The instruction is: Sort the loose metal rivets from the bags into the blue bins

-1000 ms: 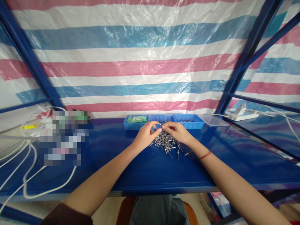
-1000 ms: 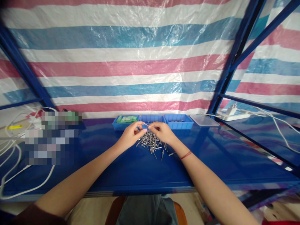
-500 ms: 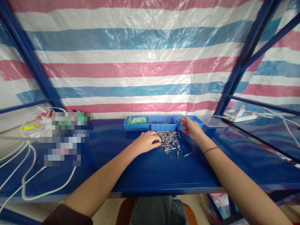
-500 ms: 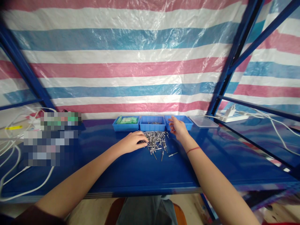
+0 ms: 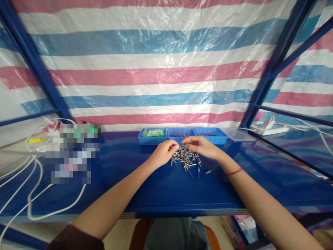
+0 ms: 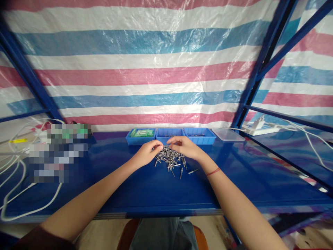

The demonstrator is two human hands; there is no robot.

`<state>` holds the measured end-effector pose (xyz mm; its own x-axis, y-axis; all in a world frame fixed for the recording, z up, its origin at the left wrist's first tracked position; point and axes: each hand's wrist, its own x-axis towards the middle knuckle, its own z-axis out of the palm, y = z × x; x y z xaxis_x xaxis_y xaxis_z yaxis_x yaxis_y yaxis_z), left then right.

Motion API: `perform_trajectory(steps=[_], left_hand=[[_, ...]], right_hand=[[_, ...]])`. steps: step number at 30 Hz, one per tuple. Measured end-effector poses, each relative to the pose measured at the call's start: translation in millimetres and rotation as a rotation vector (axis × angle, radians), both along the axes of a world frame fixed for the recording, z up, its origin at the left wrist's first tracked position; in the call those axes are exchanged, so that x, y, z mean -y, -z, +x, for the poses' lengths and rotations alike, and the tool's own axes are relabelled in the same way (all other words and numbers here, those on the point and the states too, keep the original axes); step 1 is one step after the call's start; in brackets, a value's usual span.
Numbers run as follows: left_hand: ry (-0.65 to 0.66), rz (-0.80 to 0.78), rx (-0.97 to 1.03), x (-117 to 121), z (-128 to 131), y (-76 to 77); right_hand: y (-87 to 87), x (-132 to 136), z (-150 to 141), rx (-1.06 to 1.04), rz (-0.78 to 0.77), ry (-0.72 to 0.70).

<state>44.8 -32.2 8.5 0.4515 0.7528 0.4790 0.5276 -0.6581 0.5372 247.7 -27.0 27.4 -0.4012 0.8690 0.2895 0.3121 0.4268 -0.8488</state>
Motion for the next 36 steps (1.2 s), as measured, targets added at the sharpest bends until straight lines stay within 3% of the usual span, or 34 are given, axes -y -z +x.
perform_trajectory(steps=[3,8,14,20,25,29,36], left_hand=[[-0.019,-0.132,0.136,-1.0,2.9,0.8],[0.103,-0.243,0.261,-3.5,6.0,6.3],[0.091,-0.358,0.366,-4.9,8.5,5.4],[0.082,-0.465,0.385,4.4,11.6,-1.6],[0.150,-0.433,0.396,1.4,12.6,5.4],[0.079,-0.316,0.397,-4.4,10.2,10.4],[-0.047,-0.171,0.470,0.2,7.1,-5.3]], right_hand=[[-1.2,5.1,-7.6,-0.021,0.055,-0.050],[-6.1,12.1,-17.7,-0.105,0.041,-0.071],[-7.6,13.0,-18.4,-0.101,0.006,-0.036],[-3.1,8.1,-18.8,-0.143,0.096,0.053],[-1.4,7.1,-19.3,-0.162,0.149,0.091],[0.8,5.6,-19.9,-0.184,0.150,0.079],[0.1,6.7,-17.4,-0.005,0.305,0.146]])
